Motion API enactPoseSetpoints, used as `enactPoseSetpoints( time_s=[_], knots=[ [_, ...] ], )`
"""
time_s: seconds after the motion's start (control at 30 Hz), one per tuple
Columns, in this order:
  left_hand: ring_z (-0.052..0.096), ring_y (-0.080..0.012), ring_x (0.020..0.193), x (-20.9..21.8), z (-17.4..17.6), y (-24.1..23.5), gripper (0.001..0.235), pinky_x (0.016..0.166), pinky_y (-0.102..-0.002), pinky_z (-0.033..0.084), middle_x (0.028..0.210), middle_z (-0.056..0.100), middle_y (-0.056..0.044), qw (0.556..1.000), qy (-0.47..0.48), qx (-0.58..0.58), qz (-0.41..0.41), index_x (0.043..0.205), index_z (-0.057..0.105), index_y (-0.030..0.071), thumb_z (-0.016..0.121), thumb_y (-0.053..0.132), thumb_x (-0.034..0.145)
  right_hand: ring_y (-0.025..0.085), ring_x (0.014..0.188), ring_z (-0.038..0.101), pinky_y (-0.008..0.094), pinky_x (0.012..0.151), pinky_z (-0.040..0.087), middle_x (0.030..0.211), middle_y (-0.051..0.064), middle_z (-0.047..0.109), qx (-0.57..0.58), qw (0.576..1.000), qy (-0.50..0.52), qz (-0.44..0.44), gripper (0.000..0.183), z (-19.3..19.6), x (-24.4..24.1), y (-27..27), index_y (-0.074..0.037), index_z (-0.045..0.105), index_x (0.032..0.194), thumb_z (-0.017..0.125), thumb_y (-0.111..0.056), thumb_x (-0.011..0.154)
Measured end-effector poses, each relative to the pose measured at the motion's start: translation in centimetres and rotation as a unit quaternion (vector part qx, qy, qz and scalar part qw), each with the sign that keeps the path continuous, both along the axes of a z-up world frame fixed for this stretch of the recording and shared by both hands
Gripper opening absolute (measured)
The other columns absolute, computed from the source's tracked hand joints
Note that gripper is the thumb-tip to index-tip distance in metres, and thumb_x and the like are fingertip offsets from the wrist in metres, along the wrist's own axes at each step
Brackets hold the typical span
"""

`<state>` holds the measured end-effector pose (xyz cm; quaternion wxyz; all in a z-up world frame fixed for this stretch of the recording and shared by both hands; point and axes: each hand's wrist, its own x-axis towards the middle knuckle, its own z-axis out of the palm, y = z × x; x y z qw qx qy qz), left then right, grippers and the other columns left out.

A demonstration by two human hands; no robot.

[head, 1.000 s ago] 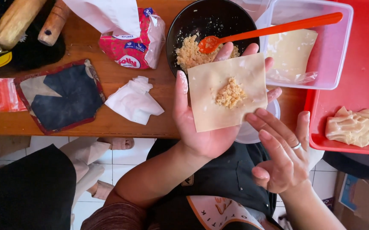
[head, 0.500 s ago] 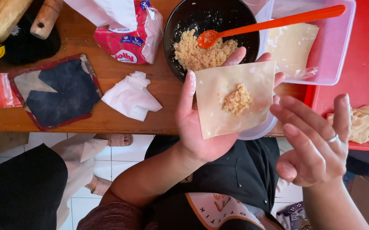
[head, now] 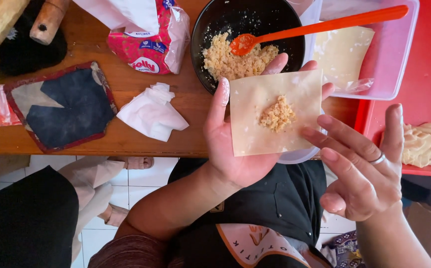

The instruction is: The person places a small amount of filling onto a square wonton wrapper using an orange spoon, then folds and pleats the wrapper to enclose the filling. The finished wonton is placed on a red tray. The process is repeated with additional wrappers.

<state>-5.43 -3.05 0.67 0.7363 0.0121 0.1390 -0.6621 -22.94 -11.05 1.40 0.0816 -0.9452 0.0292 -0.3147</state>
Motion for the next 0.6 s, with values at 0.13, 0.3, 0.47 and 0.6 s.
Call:
enactPoseSetpoints(
  time_s=[0.13, 0.3, 0.47, 0.6],
  knots=[
    [0.024, -0.0491, 0.149, 0.1, 1.2, -0.2, 0.077, 0.111, -0.060, 0.028, 0.165, 0.025, -0.022, 1.000, -0.009, 0.019, -0.014, 0.152, 0.032, 0.016, 0.034, 0.062, 0.090, 0.051, 0.098, 0.075, 0.068, 0.119, 0.024, 0.091, 0.029, 0.077, -0.017, 0.999, -0.034, -0.023, 0.054, -0.1, 0.3, -0.3, 0.003, 0.048, 0.122, 0.021, -0.042, 0.109],
    [0.024, -0.0494, 0.145, 0.3, 2.3, -0.4, 0.078, 0.117, -0.060, 0.019, 0.164, 0.025, -0.025, 0.997, 0.038, 0.068, -0.027, 0.150, 0.032, 0.012, 0.029, 0.060, 0.089, 0.046, 0.110, 0.072, 0.066, 0.120, 0.021, 0.105, 0.025, 0.076, 0.010, 1.000, 0.006, 0.001, 0.055, 0.3, 0.8, 0.3, 0.002, 0.046, 0.130, 0.022, -0.042, 0.108],
    [0.024, -0.0493, 0.148, 0.0, 2.2, -0.1, 0.079, 0.113, -0.062, 0.023, 0.164, 0.026, -0.023, 0.998, 0.015, 0.061, -0.030, 0.151, 0.032, 0.015, 0.032, 0.061, 0.086, 0.047, 0.107, 0.072, 0.065, 0.122, 0.022, 0.100, 0.025, 0.076, 0.030, 0.999, -0.019, -0.026, 0.053, 0.4, 0.4, 0.3, 0.003, 0.047, 0.124, 0.022, -0.041, 0.108],
    [0.025, -0.0498, 0.146, 0.1, 2.2, -0.2, 0.079, 0.114, -0.060, 0.022, 0.164, 0.026, -0.024, 0.997, 0.020, 0.066, -0.034, 0.151, 0.032, 0.013, 0.031, 0.059, 0.086, 0.047, 0.114, 0.070, 0.066, 0.122, 0.022, 0.113, 0.026, 0.074, 0.016, 1.000, 0.010, -0.014, 0.051, 0.2, 0.3, 0.6, 0.000, 0.044, 0.133, 0.024, -0.040, 0.109]
  ],
)
